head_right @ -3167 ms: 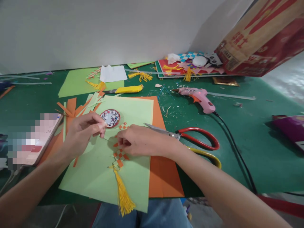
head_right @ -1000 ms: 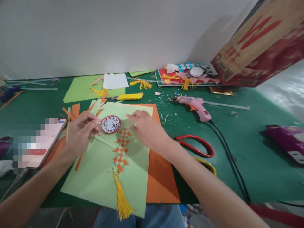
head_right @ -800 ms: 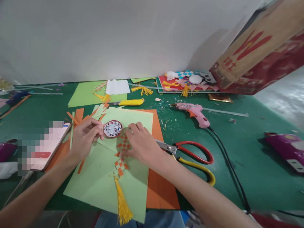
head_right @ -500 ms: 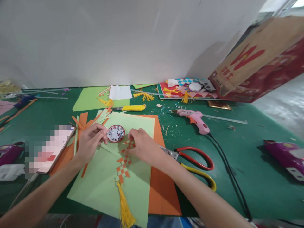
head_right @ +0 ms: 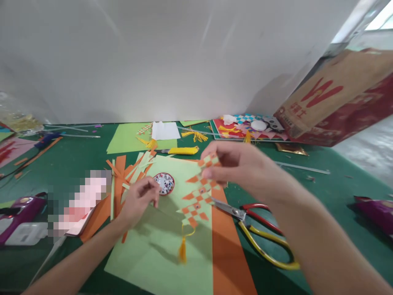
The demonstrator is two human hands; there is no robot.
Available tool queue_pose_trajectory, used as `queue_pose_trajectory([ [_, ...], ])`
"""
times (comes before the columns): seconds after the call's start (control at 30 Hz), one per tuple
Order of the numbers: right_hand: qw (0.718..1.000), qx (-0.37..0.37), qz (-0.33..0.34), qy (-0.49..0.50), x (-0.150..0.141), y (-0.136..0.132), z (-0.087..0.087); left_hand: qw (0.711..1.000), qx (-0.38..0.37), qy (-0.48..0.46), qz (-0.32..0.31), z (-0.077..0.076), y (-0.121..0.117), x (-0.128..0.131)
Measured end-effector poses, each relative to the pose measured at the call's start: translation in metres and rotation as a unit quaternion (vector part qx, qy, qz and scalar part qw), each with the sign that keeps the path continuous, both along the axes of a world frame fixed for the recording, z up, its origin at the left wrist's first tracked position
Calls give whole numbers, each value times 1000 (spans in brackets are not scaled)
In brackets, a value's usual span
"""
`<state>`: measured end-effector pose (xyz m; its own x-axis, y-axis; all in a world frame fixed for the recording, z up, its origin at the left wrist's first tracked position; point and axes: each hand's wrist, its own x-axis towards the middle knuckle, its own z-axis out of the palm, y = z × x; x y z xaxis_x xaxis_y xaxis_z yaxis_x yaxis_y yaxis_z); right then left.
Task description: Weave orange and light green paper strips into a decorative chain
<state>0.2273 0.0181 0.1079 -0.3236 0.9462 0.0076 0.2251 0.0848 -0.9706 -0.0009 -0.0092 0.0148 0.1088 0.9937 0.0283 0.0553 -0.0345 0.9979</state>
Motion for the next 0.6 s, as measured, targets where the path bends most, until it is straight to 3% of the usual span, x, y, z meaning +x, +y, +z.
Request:
queue_pose_trajectory([
  [0.1, 992, 83, -86, 29, -8, 27, 29, 994, 1, 0, -108, -3, -7, 3],
  [0.17, 985, 116, -104, 78, -22, 58, 40, 985, 76, 43, -148, -7, -10, 4],
  [0.27, 987, 119, -50, 98, -55, 113, 43, 974, 142, 67, -166, -14, -12, 4],
  [0.4, 993, 32, 45, 107, -106, 185, 28, 973, 138, 73, -167, -19, -11, 3],
  [0.53, 996, -3, 39, 76, -148, 242, 1, 976, 102, 58, -183, -21, -10, 4],
  [0.6, 999, 25, 23, 26, -161, 262, -16, 977, 106, 60, -174, -21, -11, 4],
])
